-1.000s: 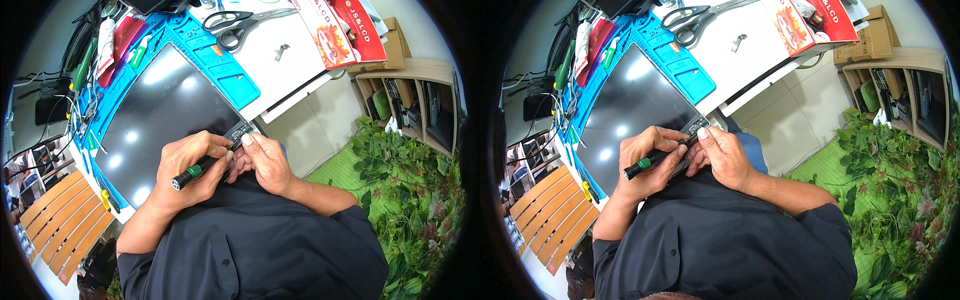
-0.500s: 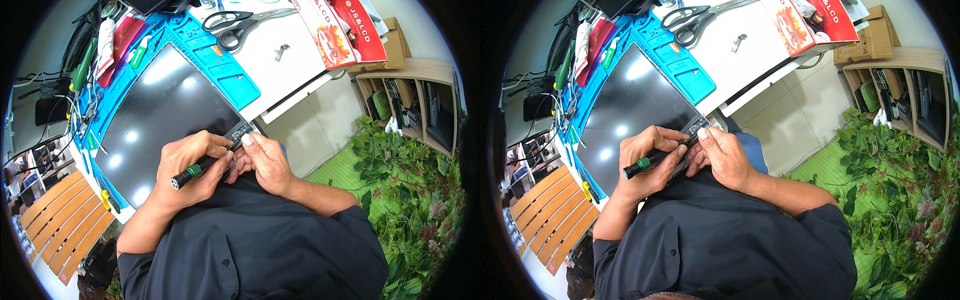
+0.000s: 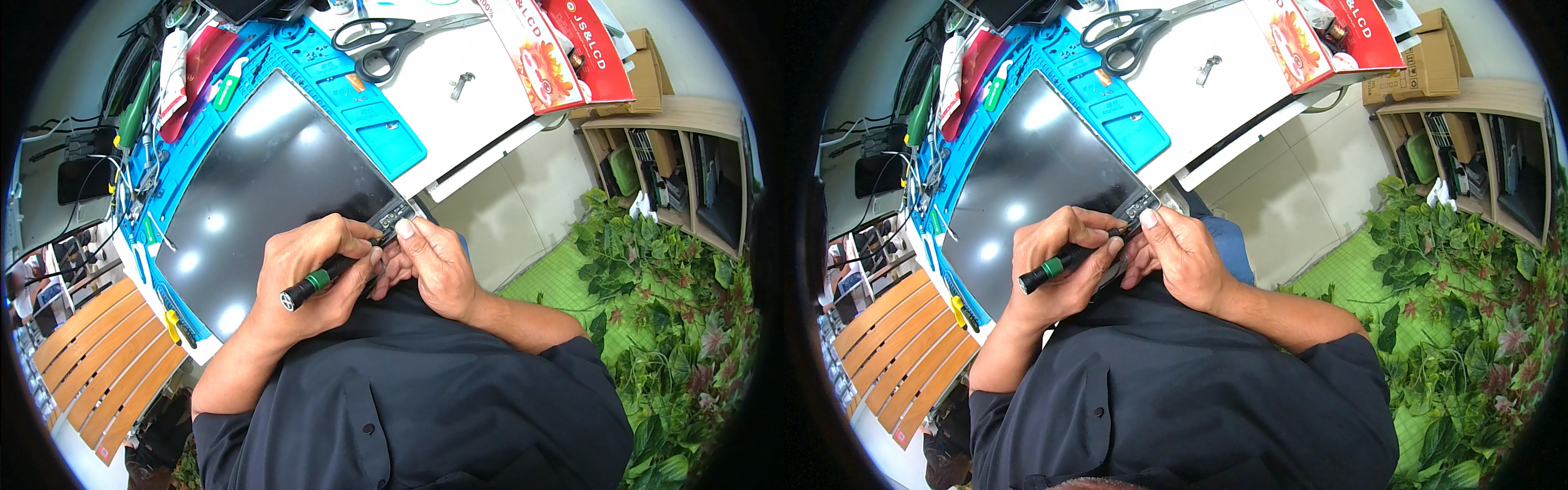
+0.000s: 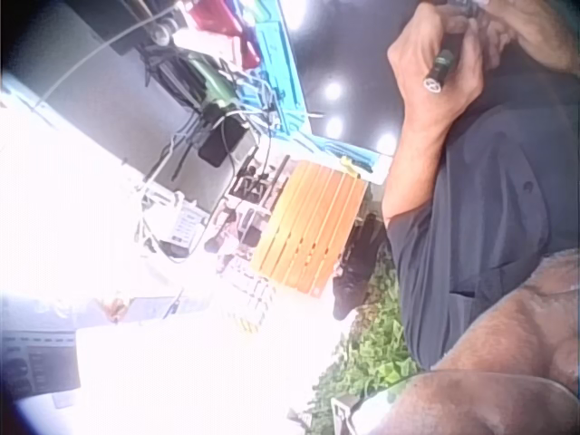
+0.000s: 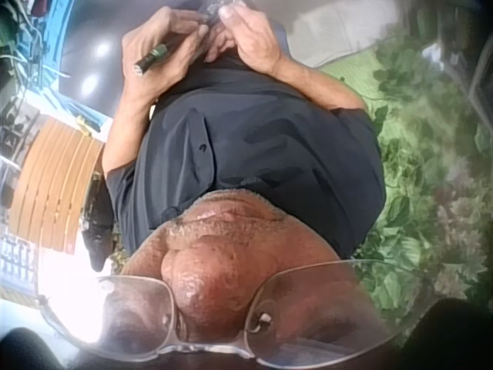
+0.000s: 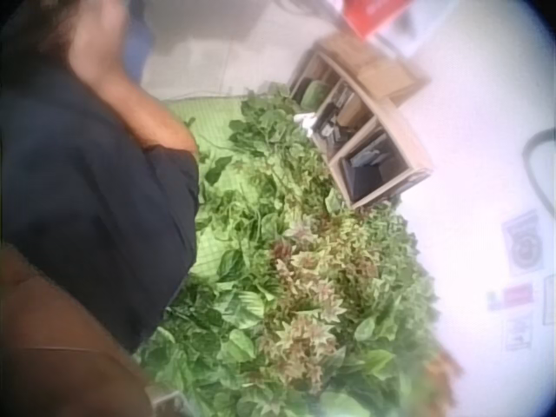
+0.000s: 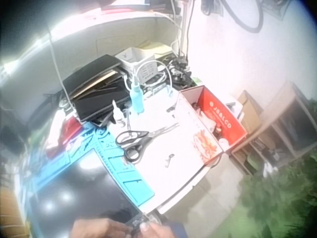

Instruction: The person replaces a laptop screen by detaching the panel, using a screwdriver to secure small screws, and connecting thin cables at a repair bench.

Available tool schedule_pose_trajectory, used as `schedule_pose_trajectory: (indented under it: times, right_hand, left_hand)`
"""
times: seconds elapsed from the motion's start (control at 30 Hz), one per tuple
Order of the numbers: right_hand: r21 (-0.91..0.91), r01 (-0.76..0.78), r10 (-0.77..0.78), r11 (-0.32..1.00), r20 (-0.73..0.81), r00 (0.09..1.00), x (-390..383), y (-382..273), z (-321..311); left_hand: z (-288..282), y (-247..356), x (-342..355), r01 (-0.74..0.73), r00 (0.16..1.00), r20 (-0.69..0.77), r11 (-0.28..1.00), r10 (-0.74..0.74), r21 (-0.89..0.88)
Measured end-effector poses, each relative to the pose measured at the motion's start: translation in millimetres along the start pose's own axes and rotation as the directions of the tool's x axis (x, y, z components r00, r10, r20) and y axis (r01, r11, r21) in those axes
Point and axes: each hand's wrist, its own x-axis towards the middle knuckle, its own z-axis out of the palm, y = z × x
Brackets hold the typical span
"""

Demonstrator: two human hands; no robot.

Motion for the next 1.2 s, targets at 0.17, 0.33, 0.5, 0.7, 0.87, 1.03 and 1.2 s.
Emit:
schedule_pose_trajectory:
  times: [0.17,0.33,0.5,0.7,0.87,1.03,1.2]
  right_hand:
    - [0.014,0.005,-0.005,1.000,-0.001,1.000,-0.1,0.3,0.8]
    - [0.021,0.012,-0.012,1.000,0.010,1.000,0.6,2.3,-0.8]
    - [0.028,0.009,-0.009,1.000,0.007,1.000,0.3,1.8,-0.2]
    - [0.023,0.018,-0.019,1.000,0.016,1.000,0.2,2.0,-0.7]
    - [0.017,0.029,-0.030,0.999,0.021,0.999,0.6,3.4,-1.7]
    - [0.022,0.039,-0.039,0.999,0.022,0.999,1.4,4.7,-2.1]
    - [0.024,0.046,-0.047,0.999,0.023,0.999,1.6,4.4,-1.9]
  left_hand:
    - [-0.1,0.1,-0.4,0.008,1.000,0.002,1.000,-0.008,-0.009]
    - [-0.9,1.2,0.0,0.020,1.000,0.009,1.000,-0.020,-0.007]
    - [-1.2,1.0,-0.1,0.013,1.000,0.012,1.000,-0.012,-0.021]
    - [-1.4,1.9,-0.6,0.021,1.000,0.011,1.000,-0.021,-0.017]
    - [-1.5,2.3,-0.8,0.024,1.000,0.012,1.000,-0.024,-0.003]
    - [-2.6,4.3,-0.1,0.026,0.999,0.022,1.000,-0.027,0.010]
    - [-1.8,6.9,0.4,0.036,0.999,0.013,0.999,-0.036,0.018]
